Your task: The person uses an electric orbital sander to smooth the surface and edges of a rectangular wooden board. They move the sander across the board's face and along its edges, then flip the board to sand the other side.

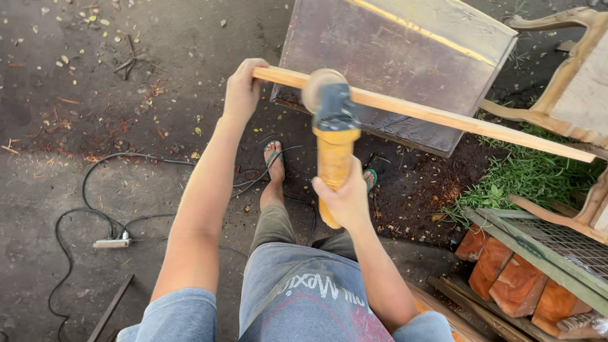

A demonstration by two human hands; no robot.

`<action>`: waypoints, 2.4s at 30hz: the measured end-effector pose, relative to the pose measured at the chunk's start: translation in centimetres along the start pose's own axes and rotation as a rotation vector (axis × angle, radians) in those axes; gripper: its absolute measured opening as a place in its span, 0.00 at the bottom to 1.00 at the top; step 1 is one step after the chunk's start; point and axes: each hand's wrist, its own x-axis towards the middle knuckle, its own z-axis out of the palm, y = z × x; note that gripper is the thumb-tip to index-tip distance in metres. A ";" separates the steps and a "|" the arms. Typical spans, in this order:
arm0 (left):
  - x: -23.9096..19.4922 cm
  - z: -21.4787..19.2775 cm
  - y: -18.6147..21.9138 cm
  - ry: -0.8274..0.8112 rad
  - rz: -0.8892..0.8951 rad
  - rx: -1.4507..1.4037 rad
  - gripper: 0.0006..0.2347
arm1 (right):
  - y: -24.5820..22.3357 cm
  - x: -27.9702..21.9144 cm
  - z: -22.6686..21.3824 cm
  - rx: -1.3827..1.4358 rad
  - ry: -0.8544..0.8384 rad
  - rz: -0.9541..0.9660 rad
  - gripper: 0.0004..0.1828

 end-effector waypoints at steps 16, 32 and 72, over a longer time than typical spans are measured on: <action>0.6 -1.4 0.6 -0.048 0.089 0.044 0.13 | -3.4 1.5 3.4 -0.075 -0.092 0.152 0.40; -0.1 -1.3 0.1 -0.103 0.013 0.001 0.11 | 6.5 -2.1 -11.3 0.062 0.216 0.300 0.33; -2.8 0.0 7.0 -0.014 0.034 0.545 0.24 | 12.9 -5.7 -22.2 0.190 0.253 0.245 0.35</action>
